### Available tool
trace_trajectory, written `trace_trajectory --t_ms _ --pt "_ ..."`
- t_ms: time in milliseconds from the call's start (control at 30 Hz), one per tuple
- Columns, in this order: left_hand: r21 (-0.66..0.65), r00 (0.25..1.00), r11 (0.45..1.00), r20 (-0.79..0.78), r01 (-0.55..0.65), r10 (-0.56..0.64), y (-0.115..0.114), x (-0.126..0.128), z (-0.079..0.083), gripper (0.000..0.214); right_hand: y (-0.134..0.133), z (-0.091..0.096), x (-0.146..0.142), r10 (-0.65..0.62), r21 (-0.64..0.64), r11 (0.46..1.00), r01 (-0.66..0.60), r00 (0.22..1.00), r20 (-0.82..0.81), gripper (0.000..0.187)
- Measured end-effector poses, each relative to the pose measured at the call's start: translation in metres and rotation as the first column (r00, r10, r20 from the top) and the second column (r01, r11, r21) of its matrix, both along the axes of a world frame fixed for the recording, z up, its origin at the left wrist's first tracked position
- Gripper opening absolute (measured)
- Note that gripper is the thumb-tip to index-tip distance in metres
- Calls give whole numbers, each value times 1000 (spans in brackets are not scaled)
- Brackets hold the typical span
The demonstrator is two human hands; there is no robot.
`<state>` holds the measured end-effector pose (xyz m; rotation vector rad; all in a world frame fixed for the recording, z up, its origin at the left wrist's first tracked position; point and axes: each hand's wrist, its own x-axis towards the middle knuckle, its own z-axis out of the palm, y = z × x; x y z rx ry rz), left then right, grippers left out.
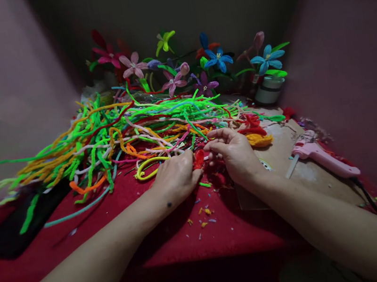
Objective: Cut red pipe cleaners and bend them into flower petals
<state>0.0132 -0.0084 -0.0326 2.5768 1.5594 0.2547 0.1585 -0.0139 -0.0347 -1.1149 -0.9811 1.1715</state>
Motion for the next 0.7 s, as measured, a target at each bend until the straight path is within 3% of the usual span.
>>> trace_trajectory --t_ms 100,267,400,533,700 --pt "29 997 1000 -77 -11 13 -2 2 0 22 2 -2 1 -38 31 999 37 999 25 23" --pt "59 999 998 28 26 -28 -2 -2 -4 21 6 -8 3 -129 58 991 124 987 98 25" --pt "114 984 992 161 60 -78 -8 -4 -7 21 5 -9 2 -56 -33 998 61 988 144 24" --pt "186 972 978 191 98 -134 -16 -3 -7 21 3 -4 2 59 -85 995 -53 995 74 19" --pt "317 910 947 375 51 -175 -9 -8 3 28 2 -1 2 10 -4 1000 -10 999 -37 17"
